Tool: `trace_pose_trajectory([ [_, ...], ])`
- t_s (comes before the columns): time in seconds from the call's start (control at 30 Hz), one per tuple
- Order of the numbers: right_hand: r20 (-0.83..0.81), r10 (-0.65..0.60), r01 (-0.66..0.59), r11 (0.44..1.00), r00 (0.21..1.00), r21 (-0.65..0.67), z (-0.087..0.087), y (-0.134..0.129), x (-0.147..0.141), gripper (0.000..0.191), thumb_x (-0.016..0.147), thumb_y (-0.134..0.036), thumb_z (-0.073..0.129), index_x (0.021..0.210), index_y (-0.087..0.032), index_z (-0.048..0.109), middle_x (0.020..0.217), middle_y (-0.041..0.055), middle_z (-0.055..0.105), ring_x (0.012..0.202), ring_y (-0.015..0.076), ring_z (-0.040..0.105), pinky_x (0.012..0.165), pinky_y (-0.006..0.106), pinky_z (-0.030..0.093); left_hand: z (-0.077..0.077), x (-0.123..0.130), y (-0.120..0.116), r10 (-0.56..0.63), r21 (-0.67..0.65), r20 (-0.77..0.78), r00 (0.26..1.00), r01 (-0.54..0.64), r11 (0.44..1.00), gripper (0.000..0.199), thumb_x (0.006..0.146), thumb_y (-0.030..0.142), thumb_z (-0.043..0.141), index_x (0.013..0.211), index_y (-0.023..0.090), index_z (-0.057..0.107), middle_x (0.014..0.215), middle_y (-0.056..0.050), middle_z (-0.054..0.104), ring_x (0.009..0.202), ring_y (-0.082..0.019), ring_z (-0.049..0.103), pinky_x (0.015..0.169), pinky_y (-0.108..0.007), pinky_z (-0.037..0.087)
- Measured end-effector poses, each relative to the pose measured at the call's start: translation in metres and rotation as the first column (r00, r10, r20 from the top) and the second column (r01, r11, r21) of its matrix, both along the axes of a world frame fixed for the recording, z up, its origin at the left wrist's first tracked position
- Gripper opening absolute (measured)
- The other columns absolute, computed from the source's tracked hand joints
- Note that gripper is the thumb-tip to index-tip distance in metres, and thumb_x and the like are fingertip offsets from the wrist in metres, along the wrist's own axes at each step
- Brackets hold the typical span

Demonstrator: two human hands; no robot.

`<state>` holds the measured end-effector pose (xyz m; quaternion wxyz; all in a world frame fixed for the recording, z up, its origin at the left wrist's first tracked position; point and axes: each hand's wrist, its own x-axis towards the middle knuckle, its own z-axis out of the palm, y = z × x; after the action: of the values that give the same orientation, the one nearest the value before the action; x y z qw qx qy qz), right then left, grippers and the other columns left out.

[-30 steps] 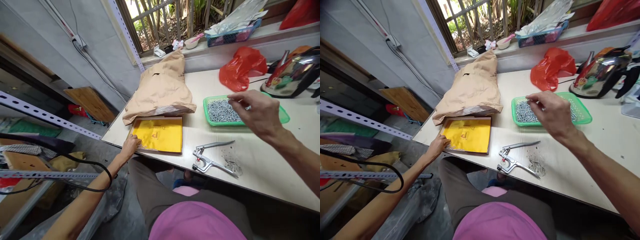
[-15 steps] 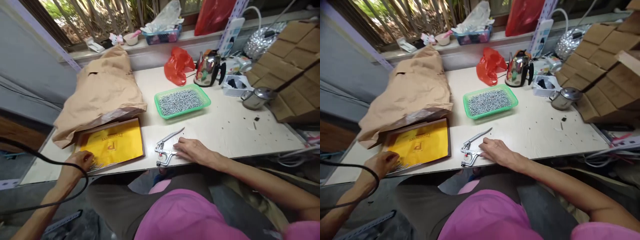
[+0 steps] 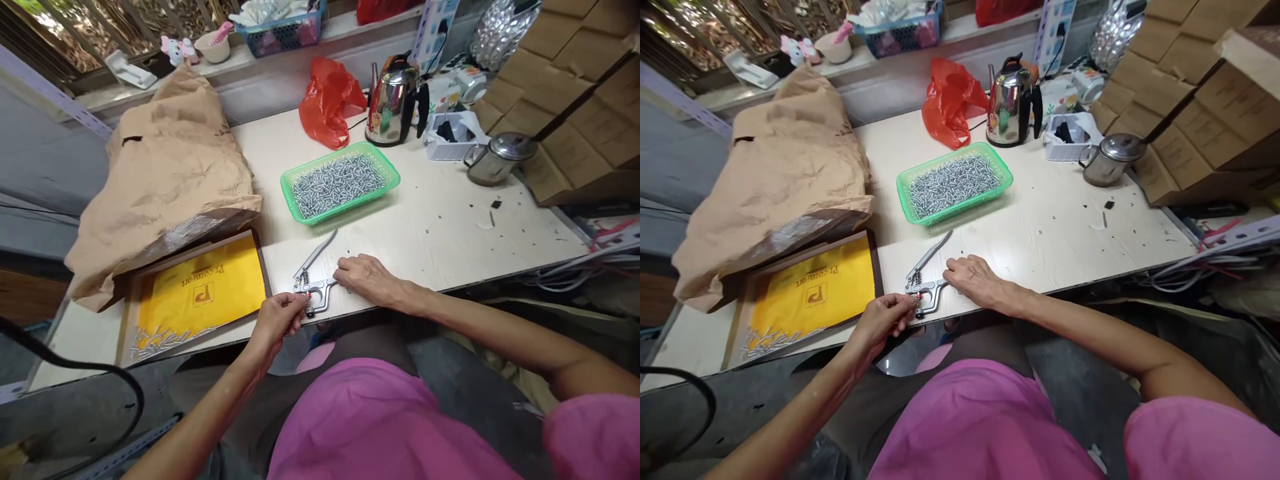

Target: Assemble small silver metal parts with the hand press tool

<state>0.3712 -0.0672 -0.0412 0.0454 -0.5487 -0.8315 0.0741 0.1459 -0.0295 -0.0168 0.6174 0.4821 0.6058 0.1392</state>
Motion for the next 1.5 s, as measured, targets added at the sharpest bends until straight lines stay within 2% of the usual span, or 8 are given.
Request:
trace_pose_trajectory([
  [0.27, 0.002, -0.027, 0.027, 0.999, 1.000, -0.045, 0.014, -0.005, -0.004, 0.019, 0.096, -0.017, 0.042, 0.098, -0.017, 0.061, 0.096, 0.0067, 0.060, 0.080, 0.0171, 0.052, 0.066, 0.031, 0.029, -0.006, 0.001, -0.001, -0.018, -0.046, -0.057, 0.998, 0.015, 0.999, 0.040, 0.056, 0.048, 0.077, 0.066, 0.013, 0.061, 0.047, 0.005, 0.052, 0.032, -0.004, 0.039, 0.032, -0.017, 0.027],
  [0.5, -0.007, -0.037, 0.036, 0.995, 0.999, -0.092, 0.021, -0.005, -0.004, 0.021, 0.096, -0.016, 0.041, 0.096, -0.016, 0.061, 0.096, 0.0083, 0.060, 0.080, 0.0165, 0.051, 0.067, 0.030, 0.030, 0.004, 0.004, 0.012, -0.164, -0.155, -0.137, 0.977, 0.142, 0.978, 0.038, 0.059, 0.046, 0.077, 0.055, 0.015, 0.056, 0.037, 0.004, 0.049, 0.031, -0.005, 0.040, 0.033, -0.015, 0.024],
  [0.7, -0.004, -0.032, 0.032, 0.997, 0.999, -0.077, 0.018, -0.006, -0.005, 0.021, 0.097, -0.017, 0.039, 0.098, -0.015, 0.061, 0.097, 0.0091, 0.061, 0.081, 0.0172, 0.052, 0.066, 0.030, 0.031, 0.002, 0.003, 0.017, -0.232, -0.195, -0.104, 0.967, 0.209, 0.958, 0.040, 0.059, 0.048, 0.078, 0.055, 0.015, 0.055, 0.036, 0.002, 0.051, 0.030, -0.005, 0.042, 0.034, -0.015, 0.029],
  [0.9, -0.002, -0.026, 0.026, 0.997, 1.000, -0.070, 0.014, -0.004, -0.004, 0.022, 0.097, -0.017, 0.039, 0.100, -0.016, 0.060, 0.096, 0.0084, 0.060, 0.079, 0.0167, 0.053, 0.065, 0.029, 0.032, 0.003, 0.001, 0.014, -0.187, -0.192, -0.073, 0.980, 0.170, 0.967, 0.041, 0.060, 0.048, 0.079, 0.059, 0.015, 0.056, 0.040, 0.003, 0.054, 0.031, -0.005, 0.045, 0.035, -0.014, 0.033],
  [1.1, 0.021, -0.028, 0.028, 0.999, 0.999, -0.018, 0.010, -0.006, -0.005, 0.019, 0.096, -0.016, 0.042, 0.097, -0.016, 0.061, 0.094, 0.0073, 0.060, 0.080, 0.0172, 0.053, 0.063, 0.031, 0.031, 0.000, -0.002, 0.014, -0.216, -0.218, -0.080, 0.973, 0.195, 0.956, 0.040, 0.060, 0.047, 0.080, 0.064, 0.014, 0.057, 0.043, 0.001, 0.058, 0.034, -0.006, 0.050, 0.037, -0.014, 0.039],
  [1.17, 0.018, -0.036, 0.036, 0.999, 0.999, 0.010, 0.009, -0.009, -0.007, 0.020, 0.095, -0.014, 0.042, 0.095, -0.015, 0.062, 0.093, 0.0072, 0.061, 0.080, 0.0176, 0.053, 0.063, 0.031, 0.032, -0.001, -0.001, 0.011, -0.215, -0.176, -0.092, 0.972, 0.197, 0.964, 0.040, 0.060, 0.048, 0.079, 0.067, 0.015, 0.057, 0.044, 0.001, 0.059, 0.036, -0.008, 0.053, 0.038, -0.015, 0.041],
  [1.3, 0.003, -0.069, 0.068, 0.995, 0.998, 0.069, 0.008, -0.014, -0.010, 0.022, 0.095, -0.012, 0.042, 0.092, -0.014, 0.063, 0.090, 0.0076, 0.062, 0.079, 0.0181, 0.053, 0.063, 0.031, 0.031, 0.000, 0.002, 0.002, -0.181, 0.007, -0.177, 0.967, 0.186, 0.983, 0.037, 0.066, 0.048, 0.074, 0.076, 0.015, 0.060, 0.044, 0.003, 0.058, 0.037, -0.009, 0.054, 0.041, -0.017, 0.046],
  [1.5, -0.001, -0.081, 0.081, 0.992, 0.997, 0.096, 0.005, -0.017, -0.013, 0.021, 0.095, -0.013, 0.043, 0.093, -0.014, 0.064, 0.089, 0.0078, 0.062, 0.079, 0.0183, 0.052, 0.063, 0.031, 0.031, 0.001, 0.002, 0.005, -0.151, -0.183, -0.095, 0.984, 0.132, 0.974, 0.044, 0.055, 0.048, 0.081, 0.071, 0.015, 0.056, 0.047, 0.004, 0.057, 0.036, -0.007, 0.052, 0.036, -0.016, 0.044],
])
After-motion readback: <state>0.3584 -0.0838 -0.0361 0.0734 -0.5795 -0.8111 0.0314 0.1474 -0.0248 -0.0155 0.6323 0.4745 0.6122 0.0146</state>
